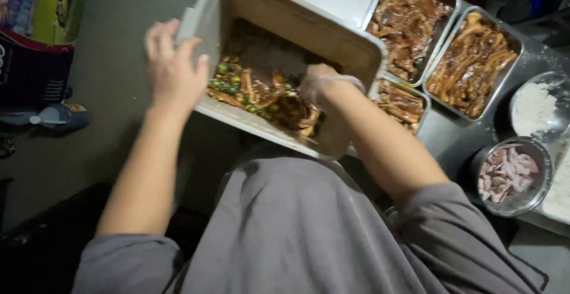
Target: The person transfers marinated meat and green vegetables from a large white container into several smaller metal trays. They use their hands to scoop the contents and distribute them evenly across the trays. Finally, the person pours the remaining sauce into a small cup and washes their hands.
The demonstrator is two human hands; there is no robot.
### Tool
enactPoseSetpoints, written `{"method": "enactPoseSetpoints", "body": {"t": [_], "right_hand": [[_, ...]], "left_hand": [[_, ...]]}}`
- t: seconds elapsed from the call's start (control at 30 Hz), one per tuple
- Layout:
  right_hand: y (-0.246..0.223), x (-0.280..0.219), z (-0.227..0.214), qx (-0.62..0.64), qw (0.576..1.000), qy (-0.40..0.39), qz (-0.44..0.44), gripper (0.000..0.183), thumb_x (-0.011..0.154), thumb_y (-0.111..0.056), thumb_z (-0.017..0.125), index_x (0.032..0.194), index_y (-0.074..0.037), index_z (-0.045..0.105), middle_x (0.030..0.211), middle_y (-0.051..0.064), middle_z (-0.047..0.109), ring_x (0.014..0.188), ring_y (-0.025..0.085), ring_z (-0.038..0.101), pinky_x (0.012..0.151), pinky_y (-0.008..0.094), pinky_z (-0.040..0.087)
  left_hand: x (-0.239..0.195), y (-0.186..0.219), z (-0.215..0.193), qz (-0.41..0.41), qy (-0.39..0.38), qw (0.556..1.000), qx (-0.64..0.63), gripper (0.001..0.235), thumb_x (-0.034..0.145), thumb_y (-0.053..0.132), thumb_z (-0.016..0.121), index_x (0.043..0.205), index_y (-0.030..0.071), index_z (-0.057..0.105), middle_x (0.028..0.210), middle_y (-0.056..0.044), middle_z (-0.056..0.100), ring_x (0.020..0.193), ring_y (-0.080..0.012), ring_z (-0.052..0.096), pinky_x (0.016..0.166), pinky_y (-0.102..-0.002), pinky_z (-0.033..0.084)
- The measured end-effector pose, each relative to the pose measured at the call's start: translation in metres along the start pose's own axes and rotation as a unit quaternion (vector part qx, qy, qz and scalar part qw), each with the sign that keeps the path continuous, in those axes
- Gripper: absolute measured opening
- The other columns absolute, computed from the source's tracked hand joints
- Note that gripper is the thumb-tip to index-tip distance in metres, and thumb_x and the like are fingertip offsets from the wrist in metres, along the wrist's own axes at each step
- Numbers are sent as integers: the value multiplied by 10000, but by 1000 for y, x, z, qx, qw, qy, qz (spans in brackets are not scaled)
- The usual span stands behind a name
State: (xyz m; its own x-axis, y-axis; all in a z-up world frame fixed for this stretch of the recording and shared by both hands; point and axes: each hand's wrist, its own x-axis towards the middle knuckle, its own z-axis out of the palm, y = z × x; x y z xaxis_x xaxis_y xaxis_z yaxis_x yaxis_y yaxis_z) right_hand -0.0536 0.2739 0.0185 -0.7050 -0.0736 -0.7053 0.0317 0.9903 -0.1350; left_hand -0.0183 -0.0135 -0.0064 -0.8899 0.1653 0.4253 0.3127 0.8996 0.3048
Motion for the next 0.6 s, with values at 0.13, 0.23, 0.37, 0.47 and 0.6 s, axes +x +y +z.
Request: {"method": "enactPoseSetpoints", "body": {"t": [0.13, 0.23, 0.37, 0.47, 0.6], "right_hand": [[-32, 24, 35, -293, 941, -164, -32, 406, 709, -212, 672, 1099, -121, 739, 1128, 114, 712, 1107, 323, 658, 849, 518, 547], [-31, 68, 78, -221, 967, -125, 15, 349, 757, -239, 663, 1078, -112, 715, 1124, 86, 706, 1089, 305, 664, 817, 540, 550], [-18, 128, 112, -44, 996, 24, 73, 503, 909, -310, 504, 1229, 76, 540, 1189, 230, 643, 1150, 348, 615, 948, 423, 528], [-25, 161, 110, -228, 971, 61, 49, 646, 987, -206, 490, 1392, 225, 229, 1354, 342, 490, 1270, 384, 524, 1047, 405, 477], [-75, 156, 101, -34, 985, 170, -5, 650, 946, -275, 639, 1396, 79, 332, 1350, 279, 468, 1311, 393, 447, 1133, 423, 377]], "left_hand": [[-4, -11, 15, -66, -21, 995, -71, 235, 784, 94, 776, 1011, 66, 723, 1208, -195, 514, 1159, -416, 473, 975, -516, 410], [-4, -10, 14, -91, 2, 991, -94, 208, 767, 101, 773, 969, 91, 727, 1195, -167, 530, 1140, -382, 495, 954, -484, 441], [-2, -8, 6, -123, -6, 982, -140, 132, 818, 112, 729, 950, 109, 724, 1223, -153, 514, 1164, -372, 480, 916, -478, 486], [-1, -7, 3, -124, -4, 983, -133, 185, 785, 124, 741, 967, 102, 717, 1232, -171, 518, 1170, -388, 488, 895, -496, 507], [2, -5, -1, -139, -22, 980, -142, 147, 816, 120, 704, 962, 114, 708, 1252, -164, 510, 1184, -366, 485, 896, -488, 499]]}}
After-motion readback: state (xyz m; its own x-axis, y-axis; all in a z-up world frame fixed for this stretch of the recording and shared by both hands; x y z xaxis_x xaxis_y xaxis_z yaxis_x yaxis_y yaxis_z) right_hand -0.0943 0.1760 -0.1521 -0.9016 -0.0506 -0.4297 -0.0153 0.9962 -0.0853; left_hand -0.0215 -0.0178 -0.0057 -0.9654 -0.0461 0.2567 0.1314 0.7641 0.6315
